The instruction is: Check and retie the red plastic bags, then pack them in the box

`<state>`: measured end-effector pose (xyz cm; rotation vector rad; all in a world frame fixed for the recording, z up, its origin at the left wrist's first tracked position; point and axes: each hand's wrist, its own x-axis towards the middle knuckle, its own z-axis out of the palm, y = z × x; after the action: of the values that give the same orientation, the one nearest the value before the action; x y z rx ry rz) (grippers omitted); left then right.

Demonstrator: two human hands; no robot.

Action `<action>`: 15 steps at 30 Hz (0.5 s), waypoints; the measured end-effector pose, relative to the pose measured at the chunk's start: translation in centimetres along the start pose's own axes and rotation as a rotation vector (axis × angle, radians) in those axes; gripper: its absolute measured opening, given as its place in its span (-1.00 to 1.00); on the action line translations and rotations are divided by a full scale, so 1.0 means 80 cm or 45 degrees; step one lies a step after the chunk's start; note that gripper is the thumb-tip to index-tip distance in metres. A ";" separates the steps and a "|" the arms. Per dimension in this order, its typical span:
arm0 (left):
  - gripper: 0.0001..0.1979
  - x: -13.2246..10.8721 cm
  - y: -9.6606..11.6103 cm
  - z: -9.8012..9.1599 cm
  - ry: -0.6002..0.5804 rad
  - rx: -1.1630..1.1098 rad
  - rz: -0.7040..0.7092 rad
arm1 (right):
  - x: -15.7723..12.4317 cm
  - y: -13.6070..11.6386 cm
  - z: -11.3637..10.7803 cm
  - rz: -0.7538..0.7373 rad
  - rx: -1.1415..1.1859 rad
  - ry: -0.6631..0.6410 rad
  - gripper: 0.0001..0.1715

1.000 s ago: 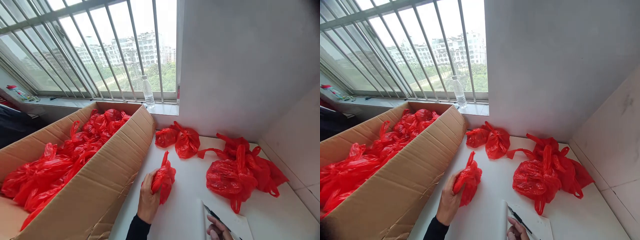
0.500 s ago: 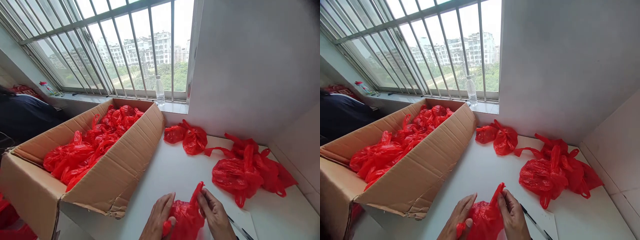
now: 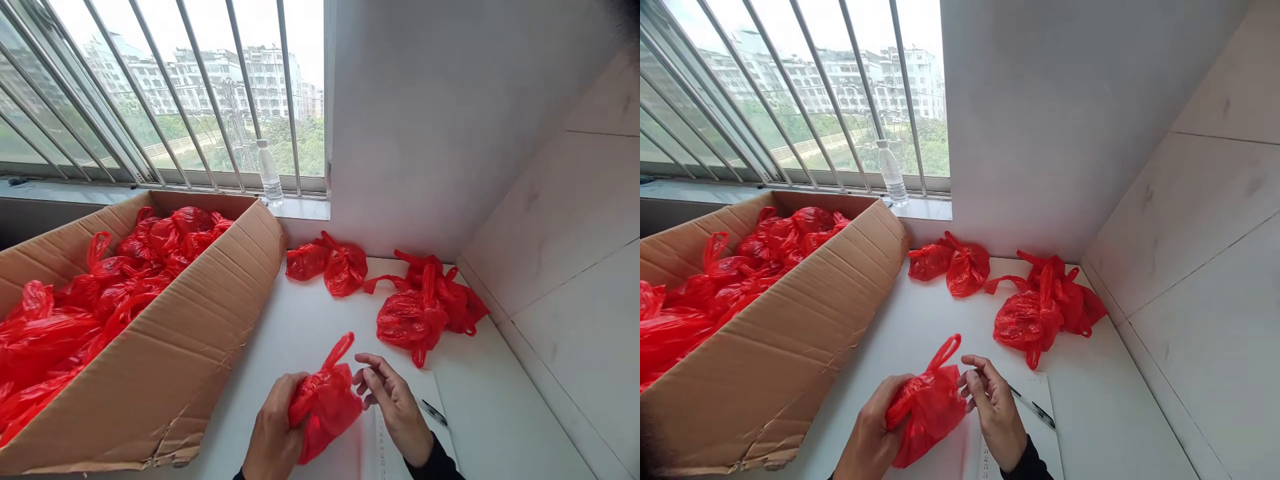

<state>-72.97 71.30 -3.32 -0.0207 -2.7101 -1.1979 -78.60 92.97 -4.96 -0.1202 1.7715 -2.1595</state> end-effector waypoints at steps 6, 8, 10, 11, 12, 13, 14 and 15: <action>-0.68 0.110 -0.015 -0.023 0.362 0.000 -0.202 | -0.007 0.026 -0.028 0.028 -0.037 0.142 -0.39; -0.46 0.145 -0.027 -0.022 0.459 0.040 -0.239 | -0.010 0.030 -0.036 0.016 -0.056 0.171 -0.40; -0.23 0.165 -0.036 -0.014 0.501 0.067 -0.243 | -0.013 0.033 -0.046 0.005 -0.090 0.213 -0.40; -0.18 0.168 -0.038 -0.008 0.519 0.087 -0.228 | -0.014 0.034 -0.052 0.002 -0.111 0.244 -0.40; -0.18 0.168 -0.040 0.000 0.543 0.119 -0.197 | -0.014 0.034 -0.060 0.000 -0.133 0.278 -0.40; -0.22 0.164 -0.042 0.008 0.576 0.165 -0.147 | -0.014 0.034 -0.067 -0.004 -0.155 0.315 -0.41; -0.28 0.159 -0.044 0.016 0.609 0.225 -0.079 | -0.014 0.033 -0.076 -0.009 -0.177 0.352 -0.41; -0.34 0.153 -0.047 0.023 0.639 0.292 0.000 | -0.013 0.032 -0.084 -0.017 -0.200 0.385 -0.41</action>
<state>-85.61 69.36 -5.25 0.2722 -2.3745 -0.7547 -78.93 99.15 -8.74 0.1668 2.1101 -2.1359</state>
